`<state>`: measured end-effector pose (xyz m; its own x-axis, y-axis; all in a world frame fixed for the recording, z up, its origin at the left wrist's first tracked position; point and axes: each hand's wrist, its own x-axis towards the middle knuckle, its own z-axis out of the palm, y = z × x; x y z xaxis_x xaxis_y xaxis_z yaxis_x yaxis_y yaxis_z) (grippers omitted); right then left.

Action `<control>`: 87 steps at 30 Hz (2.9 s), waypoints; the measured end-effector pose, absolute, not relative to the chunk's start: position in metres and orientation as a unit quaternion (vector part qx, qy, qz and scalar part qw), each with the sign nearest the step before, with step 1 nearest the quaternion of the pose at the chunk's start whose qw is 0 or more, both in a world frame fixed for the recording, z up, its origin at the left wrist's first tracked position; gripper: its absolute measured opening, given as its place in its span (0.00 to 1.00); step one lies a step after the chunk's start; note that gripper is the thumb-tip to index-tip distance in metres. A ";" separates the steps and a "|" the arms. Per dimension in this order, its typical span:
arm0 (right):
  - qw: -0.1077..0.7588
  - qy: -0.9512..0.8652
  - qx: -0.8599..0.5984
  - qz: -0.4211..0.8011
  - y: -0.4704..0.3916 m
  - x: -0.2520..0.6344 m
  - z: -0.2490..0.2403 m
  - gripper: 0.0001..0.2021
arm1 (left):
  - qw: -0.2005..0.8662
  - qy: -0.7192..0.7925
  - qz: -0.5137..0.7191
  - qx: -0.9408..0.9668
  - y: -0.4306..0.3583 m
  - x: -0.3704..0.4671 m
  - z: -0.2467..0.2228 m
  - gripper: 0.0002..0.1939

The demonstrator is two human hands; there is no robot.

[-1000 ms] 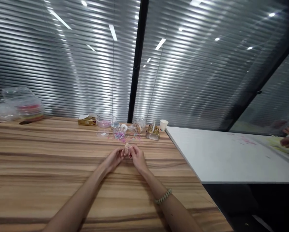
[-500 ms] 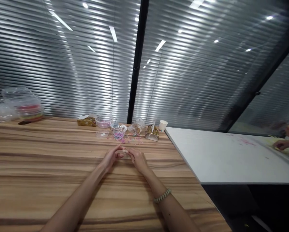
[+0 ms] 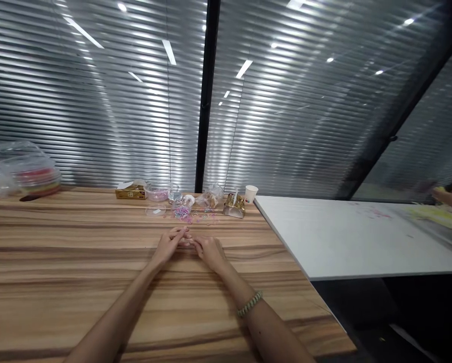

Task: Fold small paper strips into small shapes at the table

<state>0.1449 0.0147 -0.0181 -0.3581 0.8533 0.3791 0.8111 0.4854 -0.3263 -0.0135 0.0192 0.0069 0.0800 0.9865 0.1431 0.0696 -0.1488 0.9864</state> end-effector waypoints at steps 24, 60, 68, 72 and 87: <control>0.453 -0.679 -0.535 0.219 0.033 0.148 -0.027 0.14 | 0.400 0.473 0.438 0.651 0.028 -0.012 -0.012 0.18; 0.403 -0.684 -0.330 0.511 0.038 0.144 -0.029 0.25 | 0.524 0.401 0.483 0.576 0.028 -0.003 -0.014 0.19; 0.397 -0.669 -0.357 0.517 0.043 0.148 -0.033 0.25 | 0.528 0.401 0.495 0.562 0.030 -0.001 -0.019 0.19; 0.392 -0.681 -0.362 0.501 0.043 0.148 -0.033 0.23 | 0.514 0.406 0.488 0.577 0.029 -0.001 -0.018 0.21; 0.393 -0.693 -0.356 0.488 0.039 0.148 -0.027 0.22 | 0.498 0.420 0.480 0.588 0.026 -0.002 -0.015 0.20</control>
